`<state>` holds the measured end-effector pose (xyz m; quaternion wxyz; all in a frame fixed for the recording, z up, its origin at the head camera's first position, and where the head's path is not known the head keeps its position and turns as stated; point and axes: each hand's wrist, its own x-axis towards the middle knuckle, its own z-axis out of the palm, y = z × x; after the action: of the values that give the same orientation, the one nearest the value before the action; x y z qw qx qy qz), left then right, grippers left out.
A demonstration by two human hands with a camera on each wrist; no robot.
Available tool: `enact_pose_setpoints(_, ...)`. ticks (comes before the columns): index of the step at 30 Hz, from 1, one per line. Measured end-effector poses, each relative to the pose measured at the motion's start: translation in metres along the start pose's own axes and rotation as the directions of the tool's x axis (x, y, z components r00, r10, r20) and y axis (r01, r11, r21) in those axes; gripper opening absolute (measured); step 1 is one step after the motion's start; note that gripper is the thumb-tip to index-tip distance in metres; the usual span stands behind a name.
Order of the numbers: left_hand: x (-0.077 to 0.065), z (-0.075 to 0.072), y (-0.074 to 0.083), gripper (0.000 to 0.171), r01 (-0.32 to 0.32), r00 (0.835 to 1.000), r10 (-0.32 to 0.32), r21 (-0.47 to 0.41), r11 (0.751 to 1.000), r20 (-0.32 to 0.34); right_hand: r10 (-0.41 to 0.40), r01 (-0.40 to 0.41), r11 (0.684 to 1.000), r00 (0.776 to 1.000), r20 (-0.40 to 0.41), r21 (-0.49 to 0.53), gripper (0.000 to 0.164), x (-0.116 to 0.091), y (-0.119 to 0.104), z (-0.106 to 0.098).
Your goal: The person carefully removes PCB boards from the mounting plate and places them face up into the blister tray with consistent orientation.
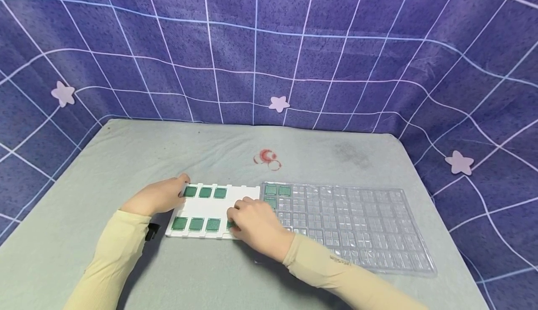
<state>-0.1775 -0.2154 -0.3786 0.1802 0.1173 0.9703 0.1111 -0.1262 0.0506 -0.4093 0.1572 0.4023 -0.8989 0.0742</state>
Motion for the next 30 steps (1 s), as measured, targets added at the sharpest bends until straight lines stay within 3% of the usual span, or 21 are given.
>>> enact_pose_setpoints(9,0.0,-0.001,0.001,0.038,-0.003,1.0,0.003,0.01,1.0,0.006,-0.007,0.008,0.999,1.0,-0.028,0.035,0.016,-0.009,0.012,-0.005)
enact_pose_setpoints(17,0.0,-0.001,0.001,0.04,0.005,1.0,-0.005,0.004,1.0,0.014,0.034,-0.032,0.996,0.999,-0.027,0.078,0.017,-0.023,0.033,-0.011)
enact_pose_setpoints(30,-0.001,-0.003,0.001,0.041,-0.011,1.0,0.011,0.006,1.0,0.002,0.126,-0.126,0.992,0.991,-0.036,0.0,0.025,-0.05,0.084,-0.017)
